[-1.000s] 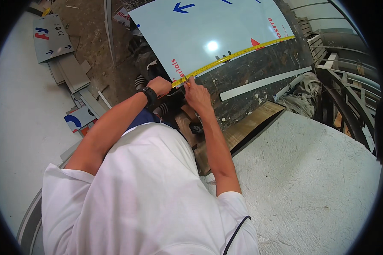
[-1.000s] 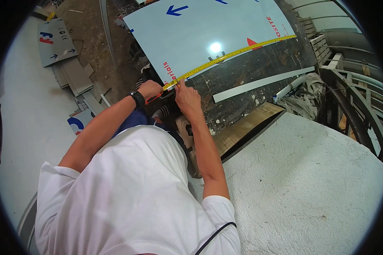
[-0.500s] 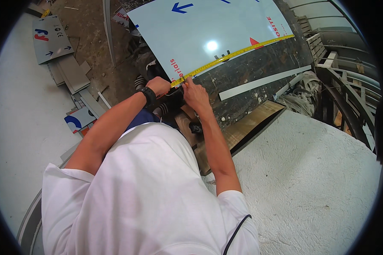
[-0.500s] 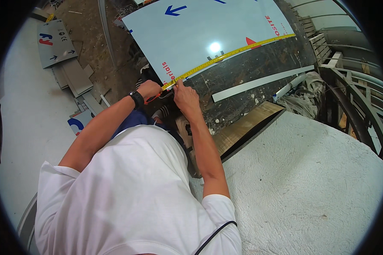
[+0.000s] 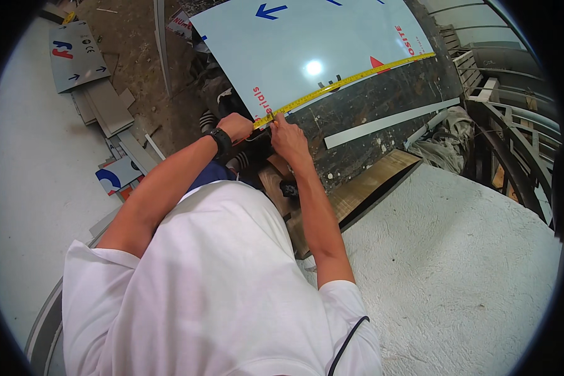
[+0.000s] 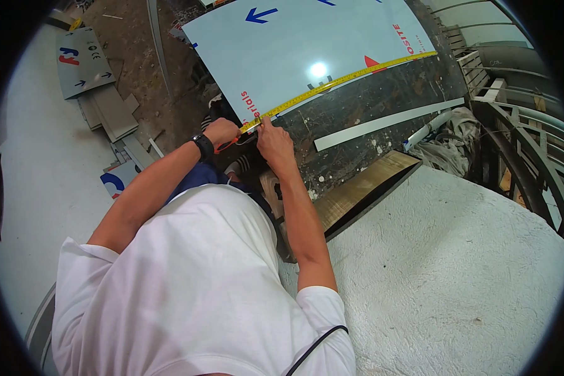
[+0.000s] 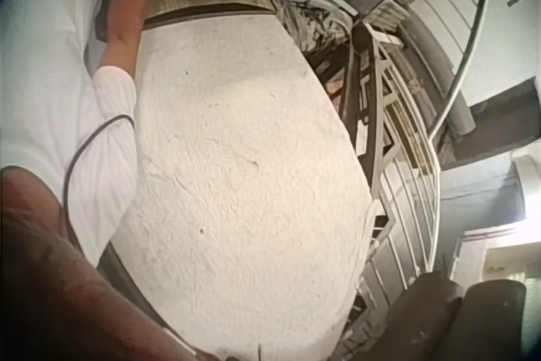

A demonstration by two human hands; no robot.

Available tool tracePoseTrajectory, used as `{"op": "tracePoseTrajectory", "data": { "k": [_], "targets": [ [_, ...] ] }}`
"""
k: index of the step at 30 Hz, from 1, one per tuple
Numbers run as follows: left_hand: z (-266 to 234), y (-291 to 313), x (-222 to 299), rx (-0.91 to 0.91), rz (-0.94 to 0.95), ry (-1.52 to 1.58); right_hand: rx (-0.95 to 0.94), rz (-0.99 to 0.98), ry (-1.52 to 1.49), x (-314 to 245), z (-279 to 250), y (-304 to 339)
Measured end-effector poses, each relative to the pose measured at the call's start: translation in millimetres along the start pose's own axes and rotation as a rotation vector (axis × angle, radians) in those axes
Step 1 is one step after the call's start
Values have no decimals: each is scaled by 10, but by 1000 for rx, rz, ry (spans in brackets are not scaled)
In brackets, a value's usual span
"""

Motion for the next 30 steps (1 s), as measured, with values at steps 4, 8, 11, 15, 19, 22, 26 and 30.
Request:
{"op": "tracePoseTrajectory", "data": {
  "k": [4,8,11,15,19,22,26,30],
  "targets": [
    [18,-60,3,20,39,-45,42,-48,7,-27,-13,-4],
    [26,-60,-3,7,28,-40,35,-53,16,-24,-3,-11],
    [17,-45,2,-1,21,-36,41,-53,15,-7,14,-14],
    [9,-29,1,-11,10,-31,44,-53,7,7,25,-19],
    [18,-25,0,-20,2,-27,40,-56,-13,4,14,-13],
    [17,-36,3,2,20,-36,25,-47,30,-26,-4,-12],
    [24,-50,2,9,36,-51,-4,-27,54,-48,-10,-31],
    [44,-67,-1,5,55,-72,-51,7,78,-80,-12,-89]
  ]
}}
Point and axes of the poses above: each hand's wrist, its own y-axis away from the middle knuckle, its own z-axis out of the palm, x = y × z, the point moved 9 cm from there along -y, towards the middle knuckle
